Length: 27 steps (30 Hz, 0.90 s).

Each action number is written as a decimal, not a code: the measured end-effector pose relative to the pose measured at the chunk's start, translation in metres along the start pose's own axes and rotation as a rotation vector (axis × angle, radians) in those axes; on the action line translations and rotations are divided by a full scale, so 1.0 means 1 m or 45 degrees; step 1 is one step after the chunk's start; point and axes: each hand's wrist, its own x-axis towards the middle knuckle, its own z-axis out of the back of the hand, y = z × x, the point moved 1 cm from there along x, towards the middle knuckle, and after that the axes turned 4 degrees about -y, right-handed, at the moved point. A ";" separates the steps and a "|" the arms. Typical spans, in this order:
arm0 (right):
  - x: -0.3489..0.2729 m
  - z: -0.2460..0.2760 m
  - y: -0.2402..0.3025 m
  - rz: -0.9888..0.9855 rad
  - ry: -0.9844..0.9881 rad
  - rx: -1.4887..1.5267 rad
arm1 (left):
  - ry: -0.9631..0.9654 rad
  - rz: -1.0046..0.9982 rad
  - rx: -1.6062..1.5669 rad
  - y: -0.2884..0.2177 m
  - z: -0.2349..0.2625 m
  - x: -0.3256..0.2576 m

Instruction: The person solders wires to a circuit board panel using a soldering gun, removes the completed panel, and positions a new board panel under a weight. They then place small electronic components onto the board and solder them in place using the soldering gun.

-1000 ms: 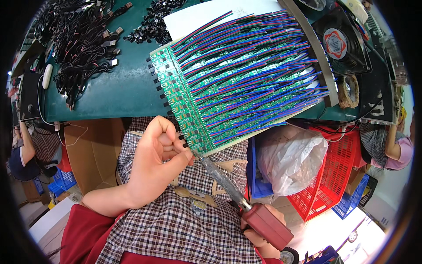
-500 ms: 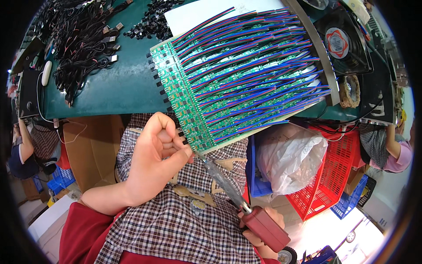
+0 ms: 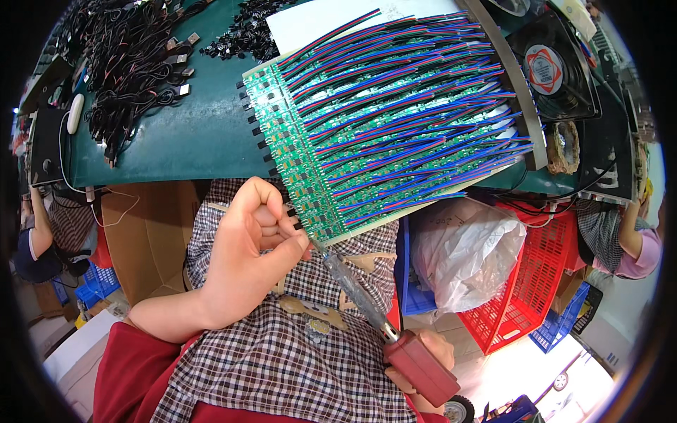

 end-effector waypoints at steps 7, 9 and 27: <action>0.026 0.014 0.040 -0.302 0.341 -0.117 | 0.035 -0.049 0.054 0.004 0.003 -0.001; 0.033 0.014 0.041 -0.302 0.297 -0.003 | 0.038 -0.068 0.118 0.003 0.003 -0.002; 0.056 -0.031 0.030 -0.167 -0.107 0.664 | -1.013 -0.816 1.192 -0.060 0.151 0.064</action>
